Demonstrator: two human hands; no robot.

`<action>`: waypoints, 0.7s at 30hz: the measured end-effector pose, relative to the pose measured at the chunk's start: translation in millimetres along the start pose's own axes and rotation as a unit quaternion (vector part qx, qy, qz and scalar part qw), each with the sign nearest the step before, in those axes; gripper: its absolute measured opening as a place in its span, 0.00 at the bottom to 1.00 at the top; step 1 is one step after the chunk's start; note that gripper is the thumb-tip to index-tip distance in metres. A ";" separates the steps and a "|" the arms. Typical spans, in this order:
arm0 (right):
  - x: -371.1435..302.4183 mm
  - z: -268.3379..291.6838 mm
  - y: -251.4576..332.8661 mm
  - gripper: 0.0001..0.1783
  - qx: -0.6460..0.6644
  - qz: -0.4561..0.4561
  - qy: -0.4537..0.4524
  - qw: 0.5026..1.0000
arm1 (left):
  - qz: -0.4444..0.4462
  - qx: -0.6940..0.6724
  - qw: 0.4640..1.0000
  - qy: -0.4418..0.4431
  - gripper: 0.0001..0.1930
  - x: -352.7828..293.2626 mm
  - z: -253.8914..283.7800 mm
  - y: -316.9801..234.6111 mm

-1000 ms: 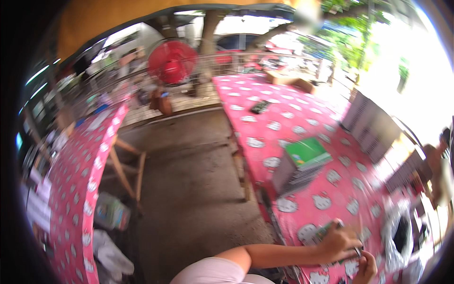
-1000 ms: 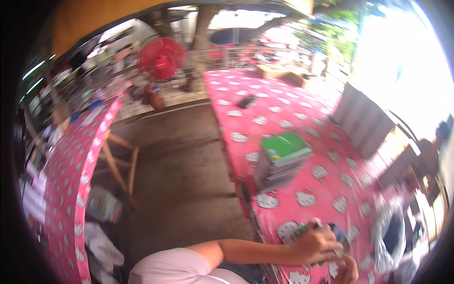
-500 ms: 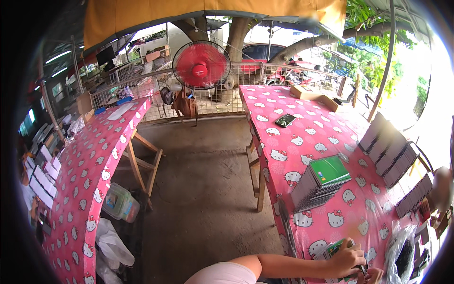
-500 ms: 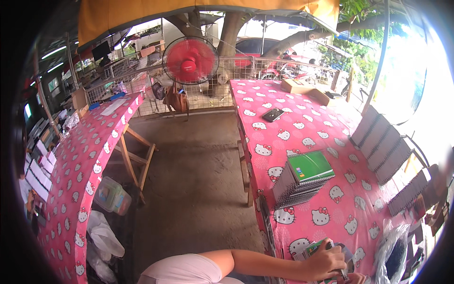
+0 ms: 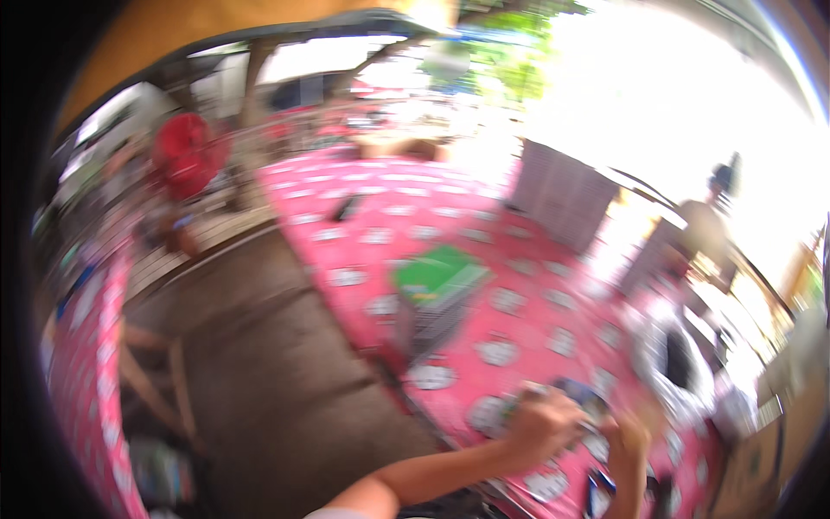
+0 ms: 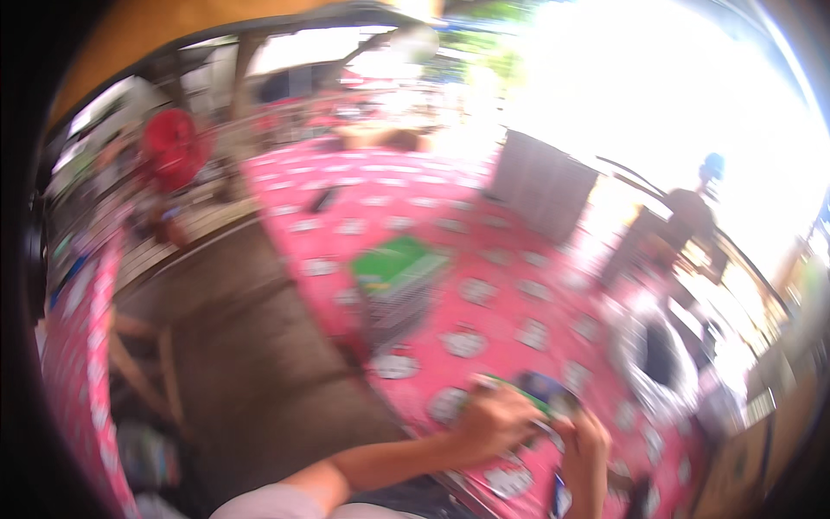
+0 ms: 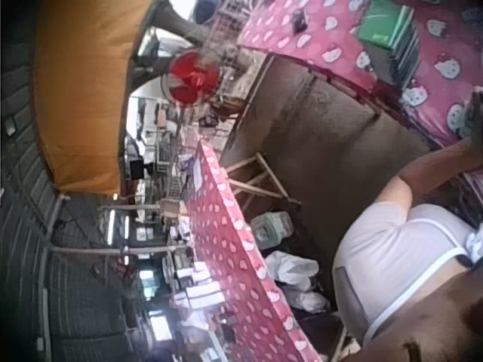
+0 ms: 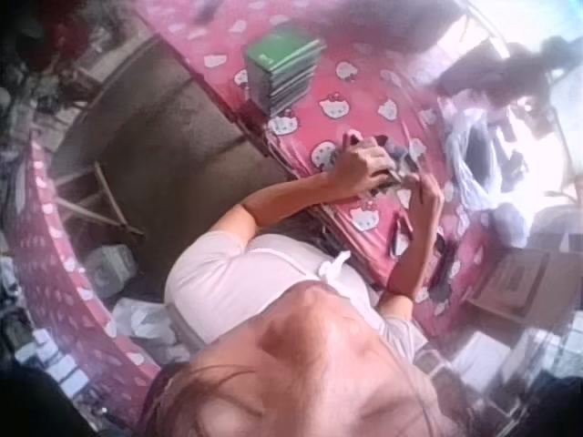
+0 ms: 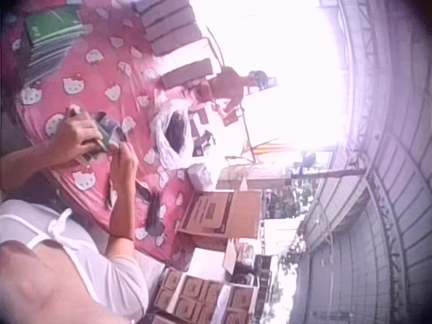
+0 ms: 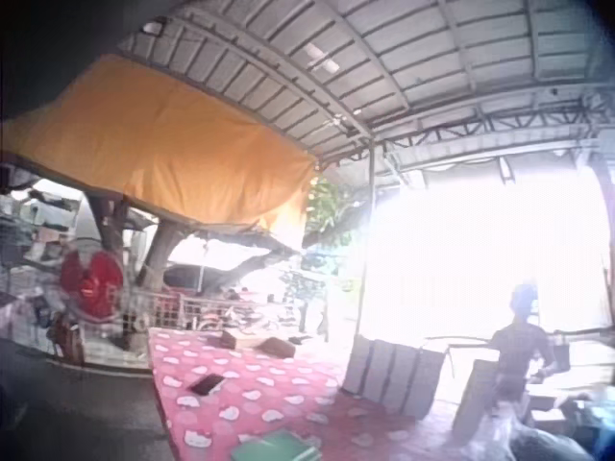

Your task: The person binds notebooks by threading a plastic spiral through the punched holes of the paper and covers by hand and using shears to trim the excess spiral.

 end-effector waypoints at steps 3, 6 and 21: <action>47.9 77.4 -67.5 0.20 -0.090 -0.005 -0.101 0.991 | 0.026 -0.035 0.999 0.005 0.12 -6.6 19.2 20.1; 98.8 310.8 -97.3 0.40 -0.288 -0.153 -0.340 0.882 | 0.055 0.068 0.996 0.003 0.16 6.4 20.2 5.5; 31.6 -35.4 -108.7 0.47 -0.241 -0.069 0.234 0.939 | 0.019 0.020 1.000 0.001 0.17 1.2 20.7 9.4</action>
Point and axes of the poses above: each hand's wrist, its own x-axis towards the middle knuckle, its own z-axis out of the back of the hand, y = z × x, the point moved 4 cm from there along x, towards the middle knuckle, and after that the axes turned 5 degrees about y, right-handed, at the moved point
